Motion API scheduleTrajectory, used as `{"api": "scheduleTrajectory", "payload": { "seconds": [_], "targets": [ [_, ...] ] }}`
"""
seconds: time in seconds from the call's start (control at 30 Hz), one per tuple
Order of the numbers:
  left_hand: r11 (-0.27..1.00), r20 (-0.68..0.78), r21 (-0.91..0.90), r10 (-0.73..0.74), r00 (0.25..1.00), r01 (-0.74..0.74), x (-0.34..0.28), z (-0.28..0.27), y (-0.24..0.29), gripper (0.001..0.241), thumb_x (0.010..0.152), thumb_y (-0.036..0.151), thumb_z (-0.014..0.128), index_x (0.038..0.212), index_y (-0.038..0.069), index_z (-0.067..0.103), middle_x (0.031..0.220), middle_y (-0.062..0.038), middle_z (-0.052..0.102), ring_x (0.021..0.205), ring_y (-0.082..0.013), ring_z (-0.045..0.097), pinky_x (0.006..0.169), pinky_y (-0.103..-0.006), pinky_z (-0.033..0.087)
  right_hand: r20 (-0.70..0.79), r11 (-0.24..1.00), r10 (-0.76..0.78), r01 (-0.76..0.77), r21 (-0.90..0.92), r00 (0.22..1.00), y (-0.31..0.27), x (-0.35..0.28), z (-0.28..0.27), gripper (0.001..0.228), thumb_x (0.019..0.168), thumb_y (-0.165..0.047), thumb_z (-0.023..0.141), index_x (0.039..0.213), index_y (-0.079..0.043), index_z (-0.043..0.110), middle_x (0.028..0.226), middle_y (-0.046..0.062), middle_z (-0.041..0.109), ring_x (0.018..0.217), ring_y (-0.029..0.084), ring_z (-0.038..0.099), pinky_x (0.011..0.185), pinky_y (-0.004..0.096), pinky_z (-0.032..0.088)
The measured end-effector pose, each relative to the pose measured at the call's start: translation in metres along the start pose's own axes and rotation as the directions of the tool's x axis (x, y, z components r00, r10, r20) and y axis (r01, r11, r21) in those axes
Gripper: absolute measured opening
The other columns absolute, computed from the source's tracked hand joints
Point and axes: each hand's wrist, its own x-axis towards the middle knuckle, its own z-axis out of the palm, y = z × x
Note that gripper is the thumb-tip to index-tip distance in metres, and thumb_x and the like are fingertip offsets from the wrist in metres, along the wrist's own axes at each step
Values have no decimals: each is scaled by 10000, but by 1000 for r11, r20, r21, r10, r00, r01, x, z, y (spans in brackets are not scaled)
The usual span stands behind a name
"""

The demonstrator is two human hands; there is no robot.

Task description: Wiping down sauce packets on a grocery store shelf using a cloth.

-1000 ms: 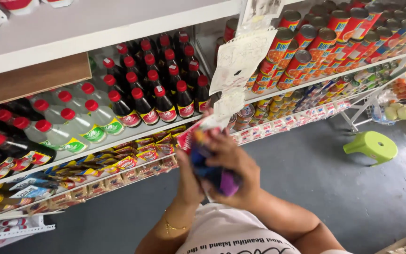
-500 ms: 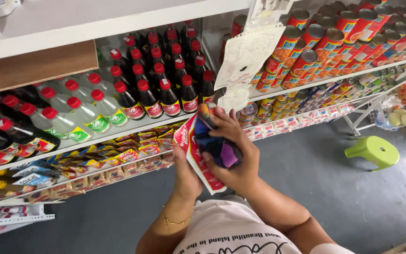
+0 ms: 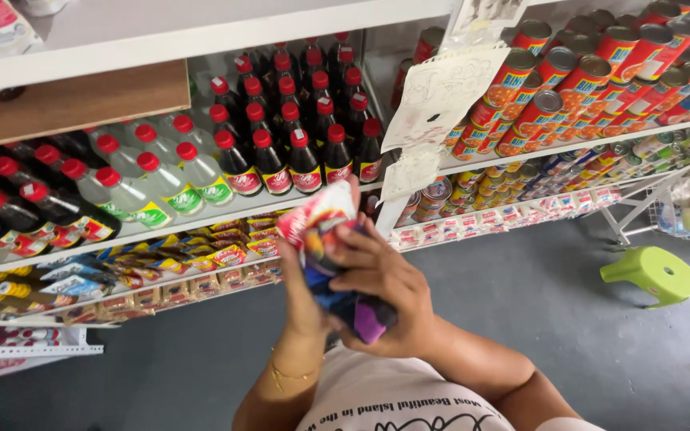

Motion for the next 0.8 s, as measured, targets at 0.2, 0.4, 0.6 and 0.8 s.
{"api": "scheduleTrajectory", "payload": {
  "seconds": [0.2, 0.4, 0.6, 0.8],
  "targets": [
    [999, -74, -32, 33, 997, -36, 10, 6, 20, 916, 954, 717, 327, 1517, -1, 408, 1471, -194, 523, 1315, -297, 529, 1065, -388, 469, 202, 1000, -24, 23, 8, 979, 10, -7, -2, 437, 670, -143, 872, 1058, -72, 686, 1228, 137, 723, 1320, 380, 622, 1247, 608, 354],
    [984, -60, -138, -123, 991, 114, -11, -8, -22, 774, 999, 677, 371, 1488, 91, 503, 1420, -55, 594, 1221, -170, 583, 1041, -340, 471, 38, 998, -10, 13, -68, 999, 9, 16, -6, 400, 706, -98, 823, 1057, -24, 646, 1249, 192, 686, 1336, 402, 599, 1270, 632, 346],
    [992, -61, -118, 47, 997, -54, 5, 14, 24, 899, 988, 676, 299, 1590, 9, 316, 1583, -159, 433, 1370, -309, 511, 1152, -381, 398, 209, 999, -43, 40, 17, 977, 5, 6, 2, 411, 668, -140, 865, 1034, -74, 690, 1178, 129, 738, 1283, 367, 647, 1238, 581, 372],
    [997, 48, -68, -22, 999, 25, -24, -29, -27, 885, 959, 760, 352, 1553, 105, 375, 1544, -80, 465, 1390, -214, 465, 1161, -393, 385, 19, 1000, -19, 19, -15, 1000, 12, 12, 2, 396, 720, -109, 827, 1060, -30, 642, 1236, 172, 690, 1334, 394, 598, 1275, 642, 340]
  ]
}}
